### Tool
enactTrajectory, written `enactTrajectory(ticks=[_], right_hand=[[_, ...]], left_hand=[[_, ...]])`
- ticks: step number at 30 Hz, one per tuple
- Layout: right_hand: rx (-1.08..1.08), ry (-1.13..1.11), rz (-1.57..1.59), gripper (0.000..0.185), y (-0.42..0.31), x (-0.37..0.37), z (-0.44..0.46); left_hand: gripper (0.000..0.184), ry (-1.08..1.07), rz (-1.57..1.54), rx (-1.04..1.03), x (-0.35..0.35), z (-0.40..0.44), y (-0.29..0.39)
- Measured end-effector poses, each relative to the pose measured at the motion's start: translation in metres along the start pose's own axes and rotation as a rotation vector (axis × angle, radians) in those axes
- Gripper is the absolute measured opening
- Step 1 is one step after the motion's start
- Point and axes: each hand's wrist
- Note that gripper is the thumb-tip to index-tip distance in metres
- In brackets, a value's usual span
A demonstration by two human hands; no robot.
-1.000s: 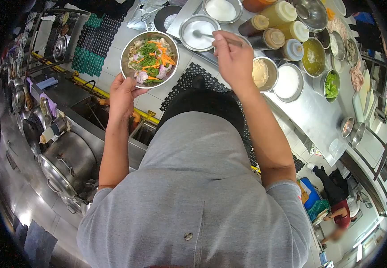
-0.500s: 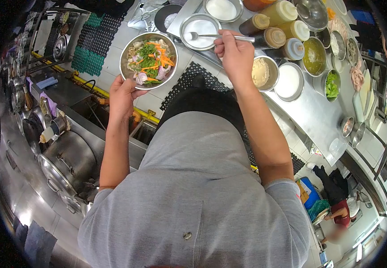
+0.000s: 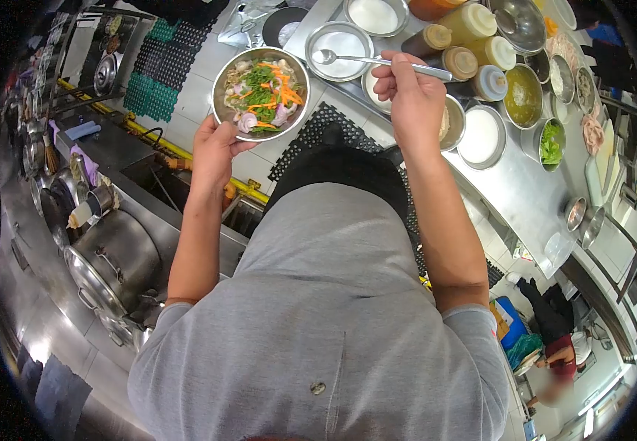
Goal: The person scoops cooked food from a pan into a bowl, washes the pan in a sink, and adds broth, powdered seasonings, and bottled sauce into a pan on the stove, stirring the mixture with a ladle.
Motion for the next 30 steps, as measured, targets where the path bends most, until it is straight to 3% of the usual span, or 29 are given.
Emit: enactTrajectory(ticks=[6, 8, 12, 16, 18, 24, 26, 28, 30], right_hand=[[0.012, -0.067, -0.134, 0.028, -0.016, -0.016, -0.029], [0.460, -0.260, -0.491, 0.020, -0.018, -0.017, -0.041], [0.686, -0.177, -0.619, 0.016, -0.014, -0.005, -0.033], [0.558, -0.149, -0.658, 0.016, -0.010, 0.019, -0.033], [0.407, -0.009, -0.506, 0.020, -0.015, 0.034, -0.041], [0.356, 0.156, -0.634, 0.029, -0.002, 0.070, -0.039], [0.431, 0.143, -0.625, 0.029, 0.011, 0.073, -0.034], [0.387, 0.158, -0.570, 0.030, 0.021, 0.071, -0.034], [0.201, 0.166, -0.333, 0.031, 0.027, 0.071, -0.032]], left_hand=[[0.033, -0.020, -0.027, -0.012, -0.006, -0.002, -0.002], [0.032, -0.021, -0.030, -0.013, -0.008, -0.004, 0.000], [0.031, 0.002, -0.019, 0.000, -0.009, -0.005, 0.000], [0.031, -0.009, -0.016, -0.001, -0.008, -0.008, -0.001], [0.031, 0.008, 0.004, -0.018, -0.008, -0.011, 0.000], [0.029, -0.007, 0.062, -0.038, -0.012, -0.024, 0.012], [0.029, -0.031, 0.057, -0.041, -0.011, -0.024, 0.014], [0.029, -0.041, 0.068, -0.044, -0.012, -0.022, 0.015], [0.029, -0.052, 0.079, -0.049, -0.015, -0.022, 0.015]])
Point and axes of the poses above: each hand's wrist, its own z-axis towards the middle knuckle, its own x-axis out of the back of the hand, y = z × x, and after that the axes turned 2 degrees about y, right-handed
